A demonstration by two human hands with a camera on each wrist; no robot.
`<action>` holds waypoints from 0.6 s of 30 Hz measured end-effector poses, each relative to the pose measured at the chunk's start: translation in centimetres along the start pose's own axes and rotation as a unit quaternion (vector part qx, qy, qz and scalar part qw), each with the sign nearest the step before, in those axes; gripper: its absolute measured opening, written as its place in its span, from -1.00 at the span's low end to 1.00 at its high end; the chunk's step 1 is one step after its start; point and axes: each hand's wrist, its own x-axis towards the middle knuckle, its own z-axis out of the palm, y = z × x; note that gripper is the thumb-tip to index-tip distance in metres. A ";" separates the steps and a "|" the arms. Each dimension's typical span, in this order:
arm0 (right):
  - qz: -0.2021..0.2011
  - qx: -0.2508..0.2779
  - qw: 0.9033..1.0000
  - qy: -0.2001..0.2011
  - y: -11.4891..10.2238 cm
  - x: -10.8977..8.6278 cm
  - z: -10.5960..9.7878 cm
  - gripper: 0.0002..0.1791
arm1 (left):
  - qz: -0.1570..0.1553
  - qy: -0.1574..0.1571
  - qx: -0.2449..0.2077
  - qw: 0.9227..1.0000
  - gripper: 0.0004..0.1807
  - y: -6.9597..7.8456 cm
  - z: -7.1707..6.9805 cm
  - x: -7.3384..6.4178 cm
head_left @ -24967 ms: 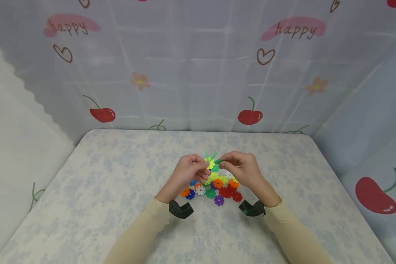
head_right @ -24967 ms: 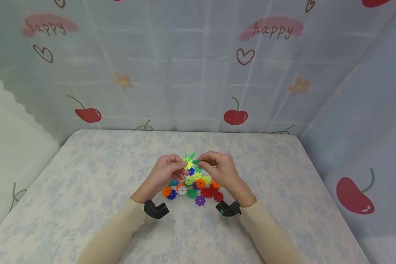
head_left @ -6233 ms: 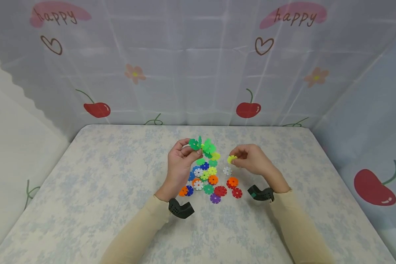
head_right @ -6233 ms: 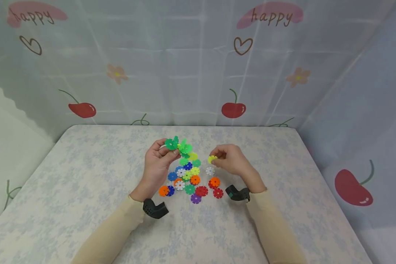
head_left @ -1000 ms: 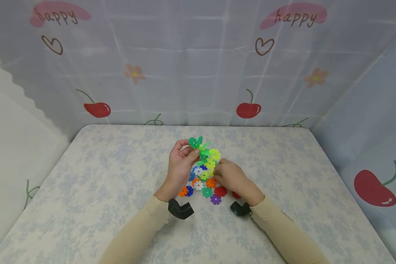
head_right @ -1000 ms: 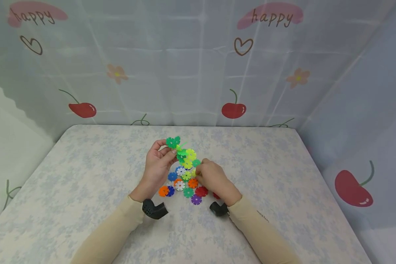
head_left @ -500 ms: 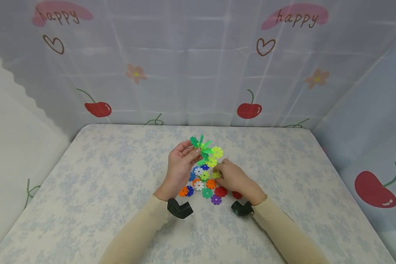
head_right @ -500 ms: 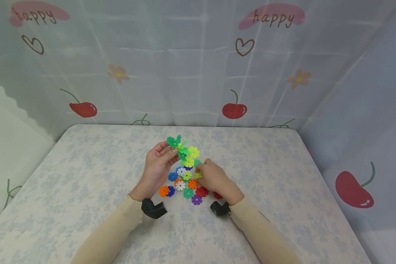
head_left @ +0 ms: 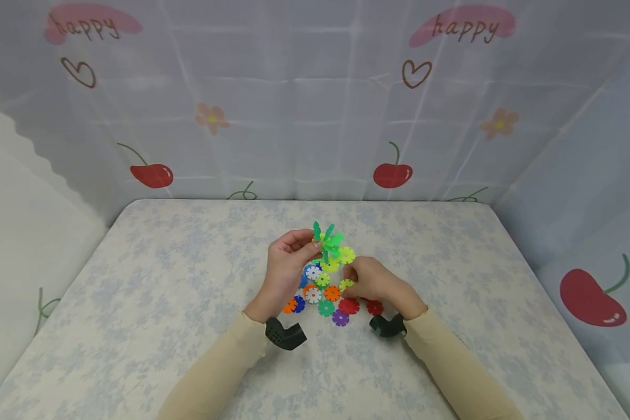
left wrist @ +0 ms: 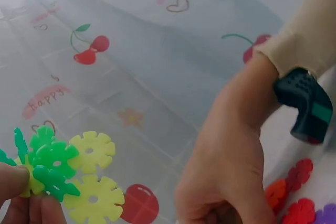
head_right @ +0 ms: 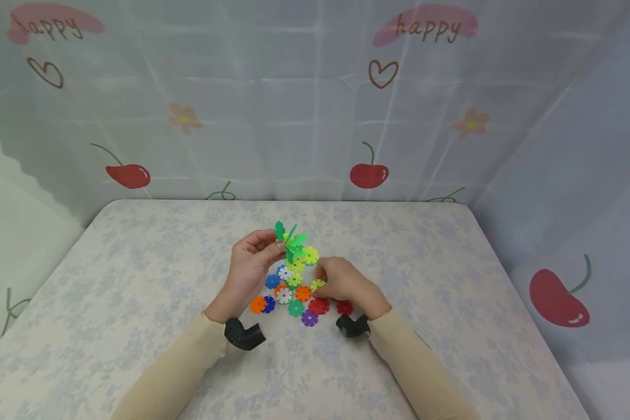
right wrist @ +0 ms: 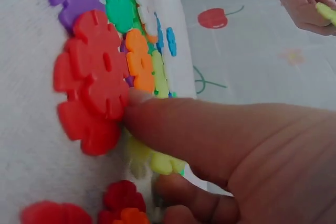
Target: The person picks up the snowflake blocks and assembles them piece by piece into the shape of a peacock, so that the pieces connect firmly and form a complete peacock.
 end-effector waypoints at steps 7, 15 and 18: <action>-0.056 0.162 0.984 0.049 1.1 -0.6 -1.9 -0.86 | 0.030 -0.010 0.084 0.996 -0.80 0.0 0.1 -0.3; -0.192 0.348 0.889 0.227 0.1 -3.3 -5.2 -0.78 | 0.040 -0.011 0.085 0.996 -0.80 0.0 -0.2 -0.1; -0.219 0.352 0.877 0.244 -0.8 -3.9 -5.4 -0.81 | 0.052 -0.009 0.091 0.994 -0.80 0.0 -0.3 0.0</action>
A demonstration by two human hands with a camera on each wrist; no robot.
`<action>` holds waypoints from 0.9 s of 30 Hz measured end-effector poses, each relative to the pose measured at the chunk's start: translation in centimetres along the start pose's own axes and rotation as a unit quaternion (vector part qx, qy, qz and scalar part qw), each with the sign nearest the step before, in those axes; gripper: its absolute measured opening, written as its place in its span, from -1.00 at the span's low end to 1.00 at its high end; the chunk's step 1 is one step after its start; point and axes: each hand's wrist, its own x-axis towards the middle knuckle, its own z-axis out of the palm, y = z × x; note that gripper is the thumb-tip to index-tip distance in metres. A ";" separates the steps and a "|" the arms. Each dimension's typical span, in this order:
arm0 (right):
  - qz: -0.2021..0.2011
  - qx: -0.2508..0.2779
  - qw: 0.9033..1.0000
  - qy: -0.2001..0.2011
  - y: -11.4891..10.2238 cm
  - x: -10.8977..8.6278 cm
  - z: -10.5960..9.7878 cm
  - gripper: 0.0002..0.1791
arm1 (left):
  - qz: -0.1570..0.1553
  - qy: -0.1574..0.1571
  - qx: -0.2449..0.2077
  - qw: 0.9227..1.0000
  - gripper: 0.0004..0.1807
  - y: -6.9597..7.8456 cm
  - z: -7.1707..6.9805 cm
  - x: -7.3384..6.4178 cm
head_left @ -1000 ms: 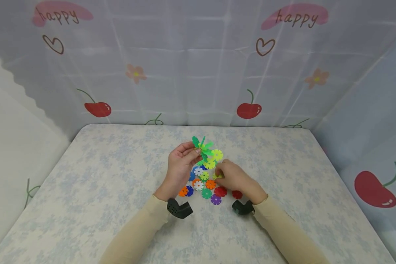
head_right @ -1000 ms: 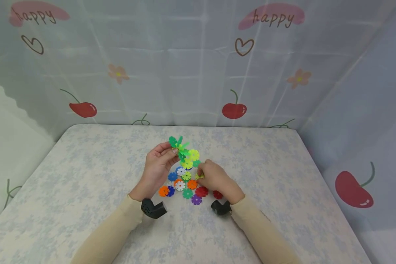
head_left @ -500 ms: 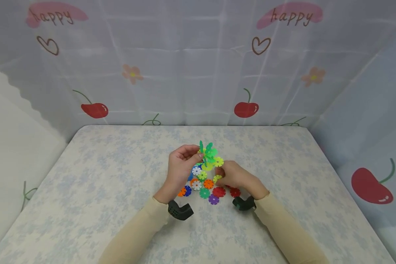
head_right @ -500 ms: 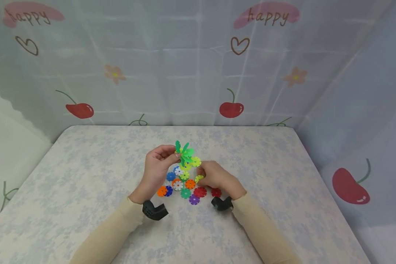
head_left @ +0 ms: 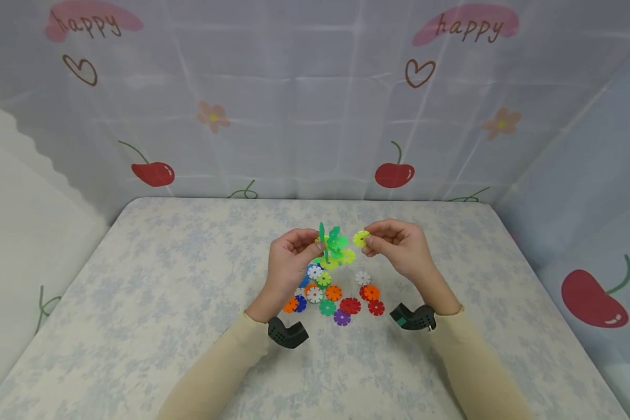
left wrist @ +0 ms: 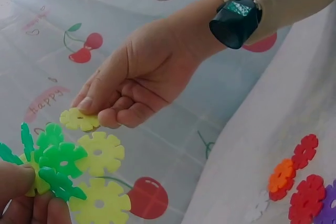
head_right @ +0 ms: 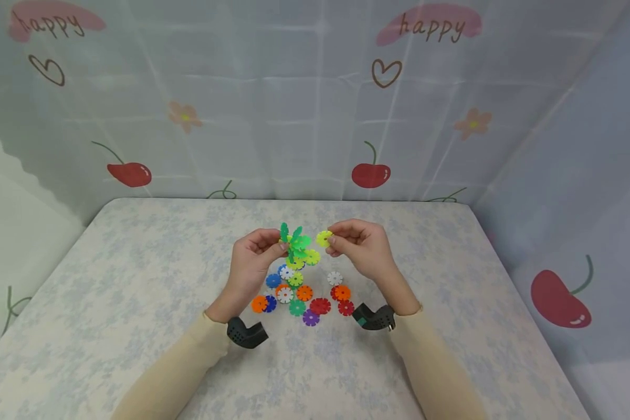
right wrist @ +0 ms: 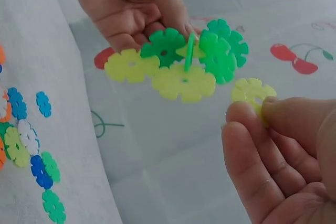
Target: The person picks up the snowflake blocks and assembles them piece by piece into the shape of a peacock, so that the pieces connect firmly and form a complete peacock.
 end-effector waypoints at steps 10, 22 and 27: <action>-0.033 -0.040 0.999 0.001 -0.6 -0.3 0.5 -0.88 | 0.045 0.003 0.056 0.997 -0.83 0.0 0.1 0.0; -0.036 -0.082 0.996 0.005 -0.7 -0.7 1.6 -0.91 | 0.080 0.007 0.084 0.993 -0.86 -0.1 0.1 -0.1; -0.031 -0.081 0.996 0.012 -0.8 -0.8 1.9 -0.91 | 0.080 0.006 0.083 0.993 -0.87 -0.1 0.1 -0.2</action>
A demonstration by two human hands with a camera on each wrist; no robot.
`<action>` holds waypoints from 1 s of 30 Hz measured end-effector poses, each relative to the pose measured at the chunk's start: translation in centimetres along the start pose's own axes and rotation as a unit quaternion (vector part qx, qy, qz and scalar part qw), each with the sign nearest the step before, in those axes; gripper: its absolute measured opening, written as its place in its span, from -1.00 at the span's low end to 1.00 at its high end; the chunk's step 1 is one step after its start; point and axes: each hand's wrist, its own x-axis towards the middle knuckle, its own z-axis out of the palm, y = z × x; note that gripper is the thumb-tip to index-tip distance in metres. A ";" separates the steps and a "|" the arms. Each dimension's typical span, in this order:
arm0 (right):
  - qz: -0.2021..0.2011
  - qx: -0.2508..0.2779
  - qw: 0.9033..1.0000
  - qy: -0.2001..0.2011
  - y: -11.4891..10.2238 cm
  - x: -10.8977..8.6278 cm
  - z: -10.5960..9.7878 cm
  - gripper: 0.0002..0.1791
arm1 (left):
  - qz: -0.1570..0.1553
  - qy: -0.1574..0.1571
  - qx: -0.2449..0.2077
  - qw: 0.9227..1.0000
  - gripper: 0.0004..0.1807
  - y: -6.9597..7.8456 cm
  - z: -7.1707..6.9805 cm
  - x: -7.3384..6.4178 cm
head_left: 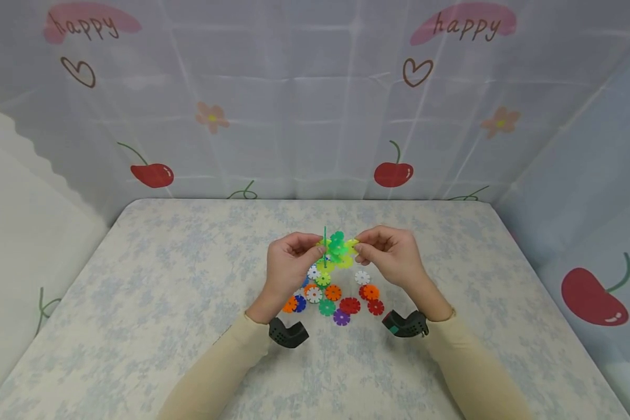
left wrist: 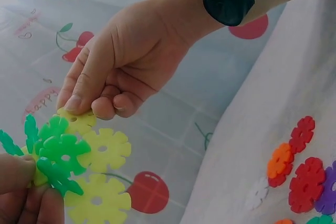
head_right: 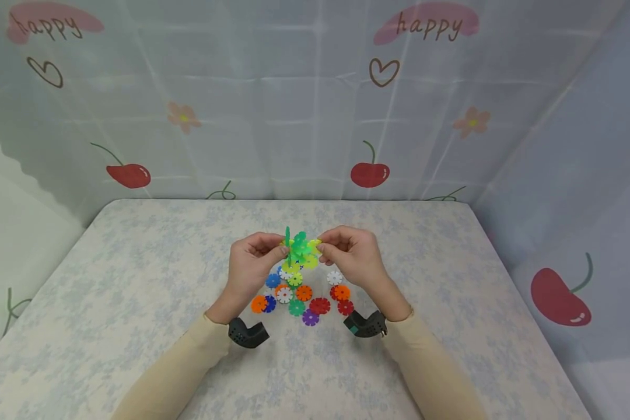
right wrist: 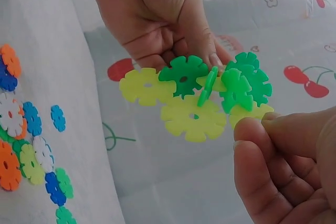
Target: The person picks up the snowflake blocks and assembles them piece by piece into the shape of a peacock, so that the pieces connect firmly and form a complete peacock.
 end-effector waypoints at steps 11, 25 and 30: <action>0.025 0.025 0.999 0.013 0.9 0.2 1.0 -0.86 | -0.053 -0.001 -0.009 0.999 -0.85 -0.4 -0.7 0.7; 0.121 -0.251 0.948 -0.153 5.8 -0.6 6.0 -0.68 | -0.120 0.024 -0.139 0.983 -0.91 -0.4 -1.3 1.5; 0.117 -0.302 0.935 -0.143 6.3 -1.0 7.5 -0.68 | -0.122 0.023 -0.158 0.980 -0.92 -0.3 -1.1 1.4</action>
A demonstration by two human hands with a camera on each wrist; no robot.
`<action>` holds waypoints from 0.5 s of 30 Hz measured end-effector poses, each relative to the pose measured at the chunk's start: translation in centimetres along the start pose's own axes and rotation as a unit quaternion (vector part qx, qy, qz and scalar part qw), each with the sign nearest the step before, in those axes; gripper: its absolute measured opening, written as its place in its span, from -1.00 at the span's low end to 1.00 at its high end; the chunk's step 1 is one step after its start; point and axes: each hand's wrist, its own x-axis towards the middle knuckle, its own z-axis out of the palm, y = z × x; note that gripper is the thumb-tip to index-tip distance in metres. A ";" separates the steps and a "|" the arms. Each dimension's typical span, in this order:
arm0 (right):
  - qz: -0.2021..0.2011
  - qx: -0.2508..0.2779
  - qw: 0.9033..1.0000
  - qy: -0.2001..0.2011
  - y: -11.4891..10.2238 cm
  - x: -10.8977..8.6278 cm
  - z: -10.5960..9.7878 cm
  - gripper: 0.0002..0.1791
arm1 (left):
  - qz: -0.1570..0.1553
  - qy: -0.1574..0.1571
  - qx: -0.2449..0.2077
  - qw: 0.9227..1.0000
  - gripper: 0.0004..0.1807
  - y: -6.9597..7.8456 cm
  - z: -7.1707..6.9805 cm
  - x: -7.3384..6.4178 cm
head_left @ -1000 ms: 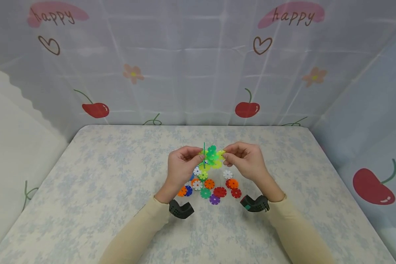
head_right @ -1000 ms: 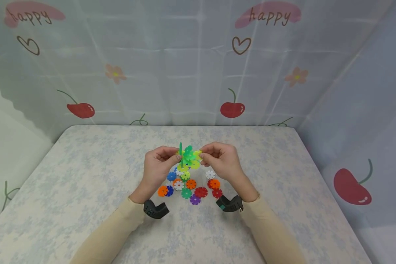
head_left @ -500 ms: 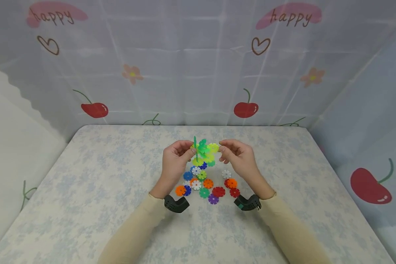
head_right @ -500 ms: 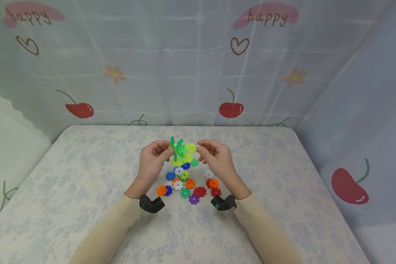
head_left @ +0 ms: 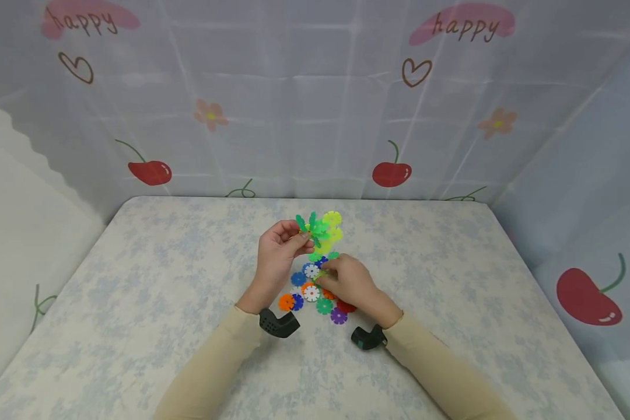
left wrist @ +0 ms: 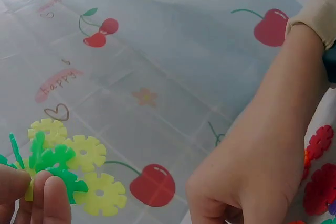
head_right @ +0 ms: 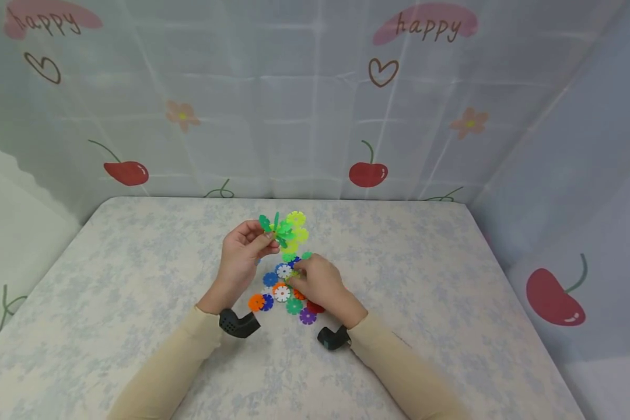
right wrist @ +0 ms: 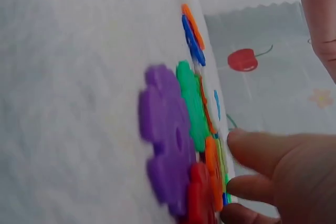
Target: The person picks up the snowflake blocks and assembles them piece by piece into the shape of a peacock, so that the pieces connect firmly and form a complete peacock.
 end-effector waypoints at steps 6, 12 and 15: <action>0.027 -0.005 1.000 -0.004 -0.1 0.0 0.1 -0.71 | -0.008 0.000 0.007 1.000 -0.84 -0.1 0.0 0.0; 0.065 0.096 0.991 -0.067 0.9 0.3 -2.3 -0.82 | 0.006 0.010 0.052 0.999 -0.85 -0.1 0.0 -0.1; 0.079 0.160 0.983 -0.039 1.8 0.2 -4.7 -0.88 | 0.010 0.008 0.092 0.996 -0.84 0.1 -0.1 -0.1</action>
